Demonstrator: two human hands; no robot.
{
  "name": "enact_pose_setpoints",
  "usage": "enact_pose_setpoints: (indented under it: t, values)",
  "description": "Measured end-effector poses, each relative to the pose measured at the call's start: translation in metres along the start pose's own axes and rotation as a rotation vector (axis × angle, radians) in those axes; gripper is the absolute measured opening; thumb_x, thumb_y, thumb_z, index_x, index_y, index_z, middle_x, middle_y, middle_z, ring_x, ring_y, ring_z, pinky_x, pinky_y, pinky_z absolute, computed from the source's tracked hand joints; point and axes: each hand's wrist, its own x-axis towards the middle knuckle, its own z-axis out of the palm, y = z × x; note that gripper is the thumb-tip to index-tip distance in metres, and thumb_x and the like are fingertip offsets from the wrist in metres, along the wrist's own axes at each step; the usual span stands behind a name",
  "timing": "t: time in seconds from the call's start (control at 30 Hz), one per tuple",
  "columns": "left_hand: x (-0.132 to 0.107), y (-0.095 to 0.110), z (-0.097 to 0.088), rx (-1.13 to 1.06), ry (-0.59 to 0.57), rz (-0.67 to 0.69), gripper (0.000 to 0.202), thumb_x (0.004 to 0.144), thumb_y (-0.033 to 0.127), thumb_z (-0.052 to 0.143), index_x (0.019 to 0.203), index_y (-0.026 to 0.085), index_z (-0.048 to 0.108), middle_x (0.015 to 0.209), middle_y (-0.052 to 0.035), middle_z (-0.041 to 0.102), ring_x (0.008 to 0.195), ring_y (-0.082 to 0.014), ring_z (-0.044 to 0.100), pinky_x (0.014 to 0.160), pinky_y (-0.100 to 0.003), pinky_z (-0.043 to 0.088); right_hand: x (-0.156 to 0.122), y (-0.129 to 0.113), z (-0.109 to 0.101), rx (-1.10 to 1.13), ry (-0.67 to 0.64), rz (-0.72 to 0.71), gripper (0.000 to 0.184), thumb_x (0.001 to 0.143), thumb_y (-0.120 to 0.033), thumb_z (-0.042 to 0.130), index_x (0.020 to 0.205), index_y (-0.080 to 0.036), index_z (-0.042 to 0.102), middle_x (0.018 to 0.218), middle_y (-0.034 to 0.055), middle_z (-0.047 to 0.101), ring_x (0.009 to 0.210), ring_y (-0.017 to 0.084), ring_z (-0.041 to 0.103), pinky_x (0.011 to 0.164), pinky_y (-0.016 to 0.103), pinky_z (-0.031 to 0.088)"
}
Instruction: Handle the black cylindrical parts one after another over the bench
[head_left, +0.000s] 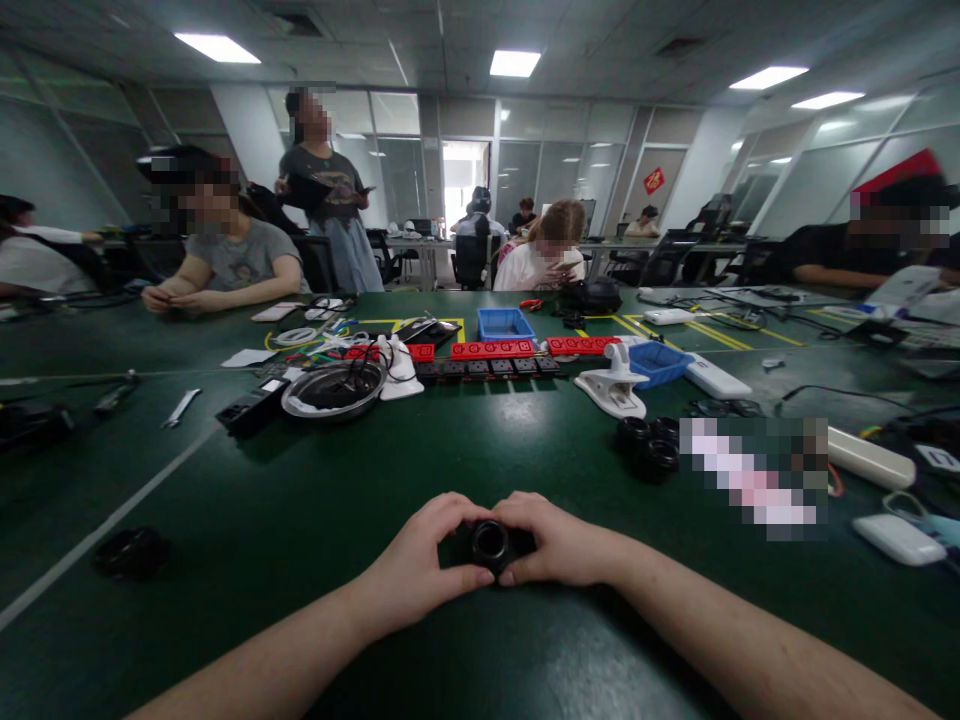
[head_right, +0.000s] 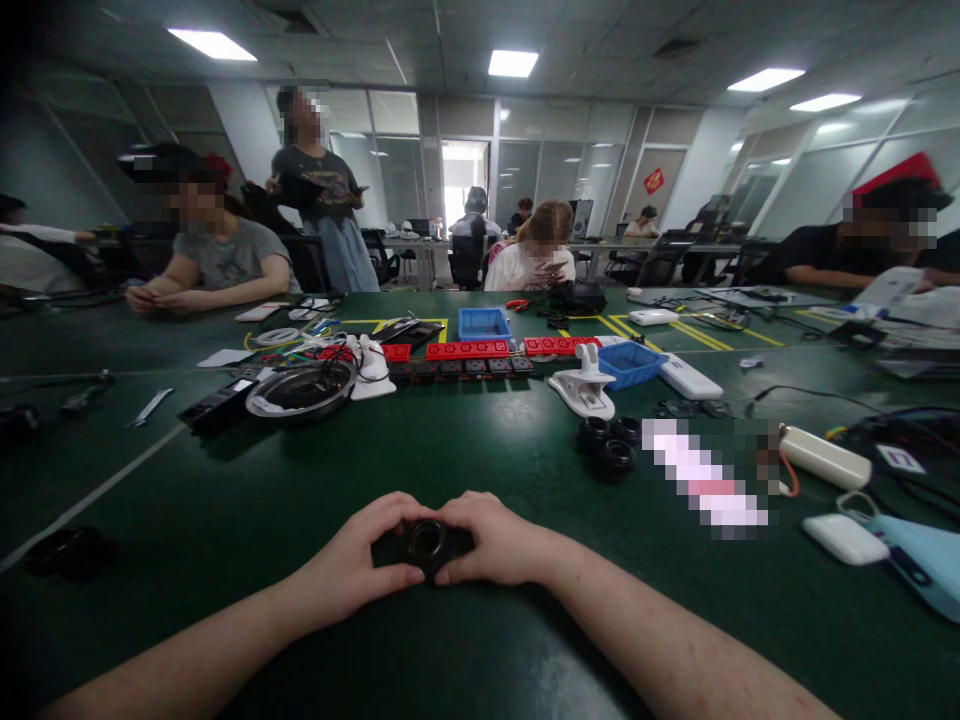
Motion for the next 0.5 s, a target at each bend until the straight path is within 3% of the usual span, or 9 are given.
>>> enact_pose_setpoints:
  t: [0.27, 0.5]
  values:
    - [0.002, 0.003, 0.009, 0.026, 0.073, -0.053, 0.028, 0.068, 0.021, 0.068, 0.094, 0.021, 0.059, 0.09, -0.0018, 0.056, 0.086, -0.0209, 0.053, 0.074, -0.031, 0.044, 0.0, -0.006, 0.011, -0.05, 0.148, 0.197, 0.042, 0.051, -0.039, 0.08, 0.078, -0.016, 0.056, 0.075, -0.0014, 0.055, 0.071, 0.015, 0.049, 0.059, 0.023, 0.035]
    - [-0.001, 0.005, 0.018, 0.137, 0.183, -0.088, 0.023, 0.072, 0.024, 0.065, 0.093, 0.02, 0.058, 0.09, -0.0028, 0.056, 0.087, -0.0233, 0.053, 0.075, -0.035, 0.044, 0.002, -0.016, 0.028, -0.288, 0.316, 0.296, 0.04, 0.057, -0.047, 0.07, 0.075, -0.017, 0.051, 0.073, 0.001, 0.055, 0.066, 0.017, 0.05, 0.057, 0.026, 0.034]
